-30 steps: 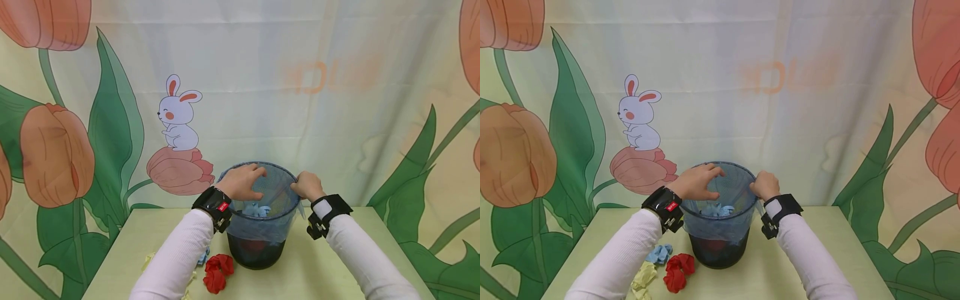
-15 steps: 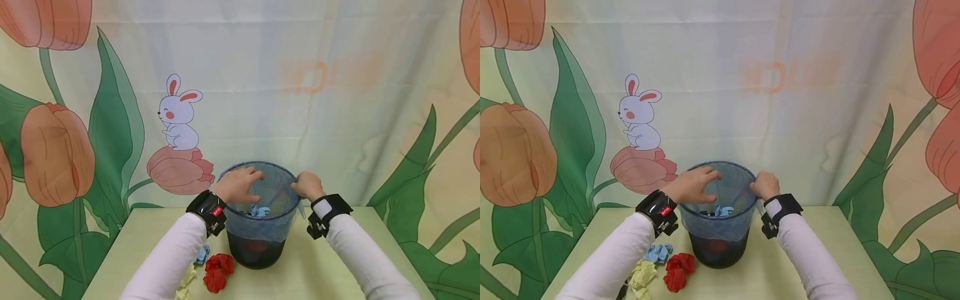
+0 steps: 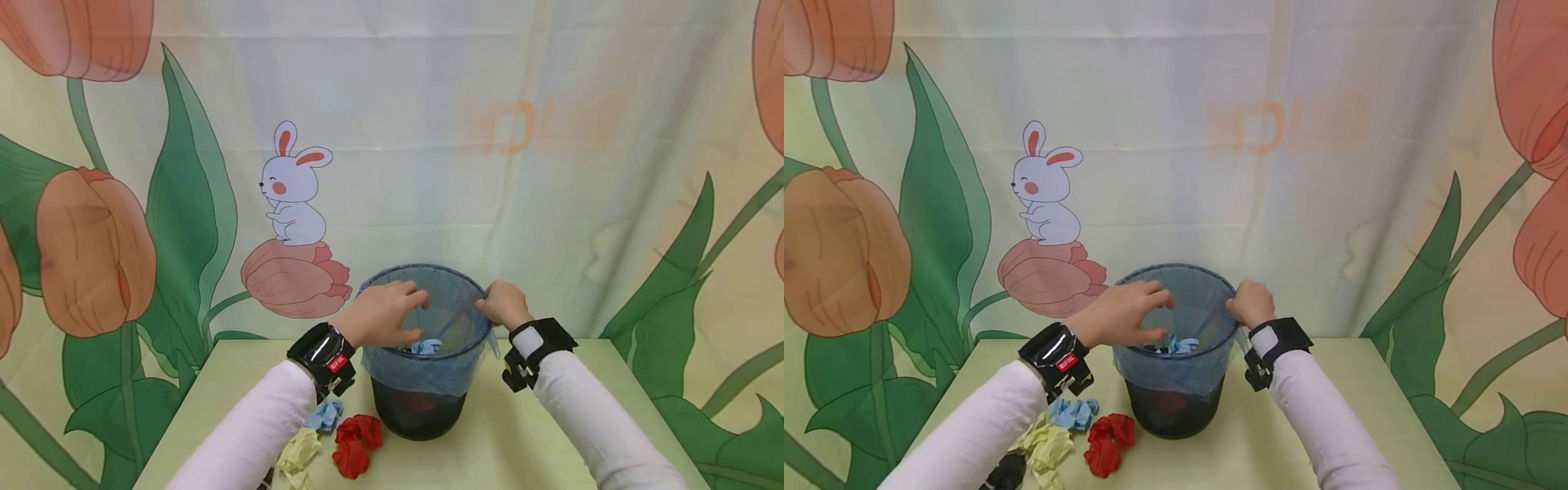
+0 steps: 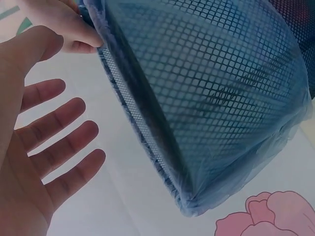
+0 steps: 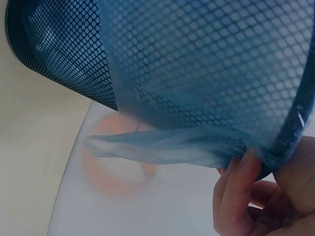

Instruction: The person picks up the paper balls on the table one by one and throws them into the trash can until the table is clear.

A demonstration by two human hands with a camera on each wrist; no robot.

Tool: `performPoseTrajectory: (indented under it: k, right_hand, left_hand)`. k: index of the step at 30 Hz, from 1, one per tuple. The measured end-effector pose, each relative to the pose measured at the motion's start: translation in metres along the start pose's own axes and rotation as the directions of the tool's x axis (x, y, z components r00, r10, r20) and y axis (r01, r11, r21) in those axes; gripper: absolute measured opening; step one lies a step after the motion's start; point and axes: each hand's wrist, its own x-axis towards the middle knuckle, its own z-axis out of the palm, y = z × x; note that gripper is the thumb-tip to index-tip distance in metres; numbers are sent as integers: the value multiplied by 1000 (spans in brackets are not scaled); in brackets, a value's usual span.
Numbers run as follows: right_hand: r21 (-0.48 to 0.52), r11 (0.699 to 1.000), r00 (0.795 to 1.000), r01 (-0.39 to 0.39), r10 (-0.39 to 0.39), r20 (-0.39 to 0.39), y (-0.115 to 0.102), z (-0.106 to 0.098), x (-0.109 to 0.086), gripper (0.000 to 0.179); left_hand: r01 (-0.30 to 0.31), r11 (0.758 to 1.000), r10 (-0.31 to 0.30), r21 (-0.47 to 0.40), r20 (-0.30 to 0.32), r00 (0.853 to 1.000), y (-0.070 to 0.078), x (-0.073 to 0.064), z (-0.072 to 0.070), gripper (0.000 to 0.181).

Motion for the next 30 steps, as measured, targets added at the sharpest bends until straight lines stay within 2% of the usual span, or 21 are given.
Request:
performPoseTrajectory:
  k: [9, 15, 23, 30]
  right_hand:
    - [-6, 1000, 1000, 1, -1, 3, 1, 1, 1, 40]
    - [1, 1000, 1000, -9, 9, 11, 1, 0, 2, 40]
    - [3, 1000, 1000, -4, 4, 8, 1, 0, 2, 39]
    - [-5, 1000, 1000, 8, -8, 1, 1, 1, 2, 39]
  left_hand:
    - [-55, 998, 56, 37, -49, 997, 3, -19, -3, 27]
    - [-80, 997, 82, 19, -86, 993, 3, -34, -1, 23]
    - [-51, 999, 51, 3, -103, 993, -3, -54, 12, 24]
    - [-36, 999, 32, -23, -171, 985, -4, -72, 24, 26]
